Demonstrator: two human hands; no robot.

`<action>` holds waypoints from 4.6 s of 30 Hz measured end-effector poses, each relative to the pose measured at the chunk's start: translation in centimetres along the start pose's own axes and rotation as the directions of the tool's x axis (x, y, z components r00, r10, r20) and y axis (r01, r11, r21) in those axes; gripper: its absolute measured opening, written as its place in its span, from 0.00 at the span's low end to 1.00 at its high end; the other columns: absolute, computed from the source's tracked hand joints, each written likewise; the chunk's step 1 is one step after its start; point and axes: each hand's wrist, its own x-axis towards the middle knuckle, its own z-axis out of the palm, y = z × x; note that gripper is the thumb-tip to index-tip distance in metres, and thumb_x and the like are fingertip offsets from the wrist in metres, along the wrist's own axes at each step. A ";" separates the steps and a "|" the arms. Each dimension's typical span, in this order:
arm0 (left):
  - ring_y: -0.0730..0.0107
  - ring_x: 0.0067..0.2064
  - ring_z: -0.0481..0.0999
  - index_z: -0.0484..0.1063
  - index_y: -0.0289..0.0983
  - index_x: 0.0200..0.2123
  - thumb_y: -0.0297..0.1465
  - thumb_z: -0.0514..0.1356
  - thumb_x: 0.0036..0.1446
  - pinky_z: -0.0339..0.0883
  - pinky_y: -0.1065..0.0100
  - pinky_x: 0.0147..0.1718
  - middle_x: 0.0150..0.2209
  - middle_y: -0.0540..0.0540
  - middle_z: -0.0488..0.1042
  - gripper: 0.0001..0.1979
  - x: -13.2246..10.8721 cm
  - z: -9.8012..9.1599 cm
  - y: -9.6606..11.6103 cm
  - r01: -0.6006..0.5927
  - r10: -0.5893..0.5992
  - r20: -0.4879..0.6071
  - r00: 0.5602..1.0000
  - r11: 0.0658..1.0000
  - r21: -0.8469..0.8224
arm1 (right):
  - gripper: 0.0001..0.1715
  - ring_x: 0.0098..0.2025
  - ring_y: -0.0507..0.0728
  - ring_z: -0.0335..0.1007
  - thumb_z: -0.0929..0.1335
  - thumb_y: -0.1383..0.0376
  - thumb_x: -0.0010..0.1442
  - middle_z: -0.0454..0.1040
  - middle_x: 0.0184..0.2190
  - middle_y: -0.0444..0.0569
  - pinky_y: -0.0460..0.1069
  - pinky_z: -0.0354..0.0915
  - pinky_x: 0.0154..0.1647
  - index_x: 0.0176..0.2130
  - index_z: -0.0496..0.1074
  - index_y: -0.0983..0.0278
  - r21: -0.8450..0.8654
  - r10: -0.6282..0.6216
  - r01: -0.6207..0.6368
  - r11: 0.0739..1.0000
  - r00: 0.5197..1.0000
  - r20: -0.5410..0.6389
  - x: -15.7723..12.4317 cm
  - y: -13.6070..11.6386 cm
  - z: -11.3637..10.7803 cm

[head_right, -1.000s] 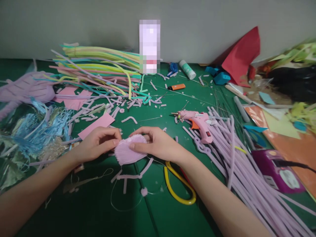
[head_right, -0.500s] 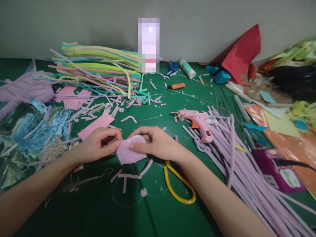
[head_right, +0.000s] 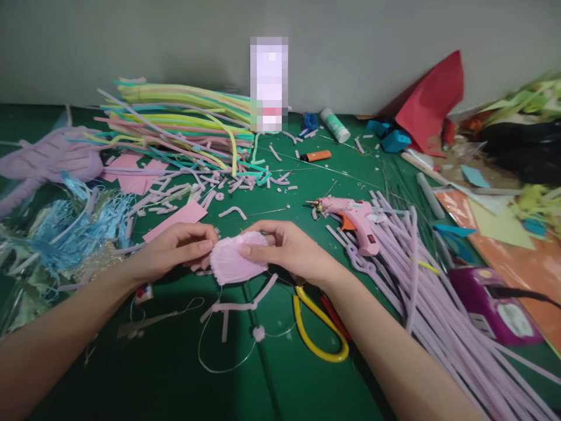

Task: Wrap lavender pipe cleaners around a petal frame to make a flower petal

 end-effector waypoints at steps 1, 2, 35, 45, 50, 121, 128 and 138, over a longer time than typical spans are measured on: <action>0.79 0.23 0.64 0.67 0.35 0.28 0.37 0.57 0.63 0.57 0.76 0.22 0.23 0.54 0.67 0.13 0.0 0.1 0.1 0.001 -0.001 -0.006 1.000 1.000 -0.001 | 0.17 0.28 0.48 0.68 0.78 0.63 0.46 0.75 0.28 0.41 0.43 0.63 0.30 0.36 0.75 0.64 -0.005 0.001 -0.001 1.000 1.000 -0.009 0.0 0.0 0.0; 0.79 0.22 0.64 0.67 0.35 0.28 0.38 0.57 0.63 0.57 0.75 0.22 0.22 0.54 0.67 0.14 0.0 0.2 0.1 0.004 -0.004 -0.013 1.000 1.000 0.000 | 0.17 0.28 0.48 0.69 0.78 0.63 0.45 0.75 0.28 0.41 0.43 0.63 0.30 0.36 0.75 0.64 -0.011 0.004 -0.004 1.000 1.000 -0.017 0.0 -0.1 0.1; 0.75 0.21 0.74 0.67 0.36 0.38 0.36 0.67 0.53 0.69 0.75 0.20 0.23 0.52 0.76 0.15 0.8 1.0 -0.9 0.108 -0.114 -0.178 0.977 0.993 -0.045 | 0.24 0.26 0.52 0.77 0.76 0.54 0.50 0.80 0.31 0.48 0.47 0.73 0.30 0.42 0.77 0.66 -0.146 0.000 -0.015 0.989 0.995 -0.102 0.1 -0.2 1.4; 0.74 0.27 0.76 0.66 0.36 0.41 0.33 0.70 0.46 0.69 0.75 0.23 0.30 0.51 0.75 0.21 0.7 0.9 -0.4 0.065 -0.063 -0.212 0.975 0.998 0.007 | 0.27 0.27 0.51 0.75 0.77 0.59 0.48 0.80 0.33 0.48 0.47 0.73 0.33 0.46 0.74 0.66 -0.094 -0.051 0.042 0.995 0.994 -0.096 0.1 -0.1 1.5; 0.72 0.31 0.77 0.65 0.35 0.42 0.33 0.69 0.48 0.72 0.71 0.31 0.33 0.49 0.76 0.21 0.8 1.0 -0.4 0.064 -0.062 -0.228 0.972 0.998 0.003 | 0.31 0.35 0.53 0.76 0.78 0.63 0.46 0.80 0.38 0.48 0.49 0.74 0.38 0.48 0.71 0.65 -0.083 -0.082 0.077 0.994 0.994 -0.069 0.2 0.3 1.7; 0.74 0.27 0.70 0.69 0.38 0.34 0.22 0.58 0.49 0.67 0.73 0.25 0.29 0.52 0.70 0.08 0.1 2.4 3.2 -0.195 0.149 -0.629 0.763 0.981 -0.003 | 0.22 0.37 0.53 0.74 0.69 0.50 0.59 0.77 0.36 0.49 0.46 0.68 0.36 0.46 0.71 0.62 -0.234 -0.135 0.091 0.968 0.975 -0.179 -5.6 -1.2 6.9; 0.70 0.35 0.73 0.69 0.37 0.39 0.24 0.57 0.51 0.68 0.71 0.32 0.41 0.47 0.73 0.10 0.1 2.9 2.8 -0.053 0.100 -0.559 0.823 0.994 0.101 | 0.28 0.30 0.53 0.75 0.63 0.45 0.62 0.78 0.33 0.53 0.46 0.66 0.28 0.41 0.72 0.67 -0.102 -0.102 0.078 0.992 0.963 -0.250 -5.8 -0.8 6.2; 0.55 0.39 0.73 0.74 0.42 0.36 0.39 0.60 0.54 0.59 0.63 0.35 0.38 0.45 0.76 0.09 -3.3 -3.0 6.3 0.374 0.051 -0.468 0.883 0.526 0.764 | 0.23 0.18 0.48 0.64 0.69 0.47 0.56 0.74 0.24 0.44 0.43 0.58 0.16 0.36 0.72 0.65 -0.380 -0.141 -0.050 0.924 0.877 -0.459 -6.9 -0.8 2.9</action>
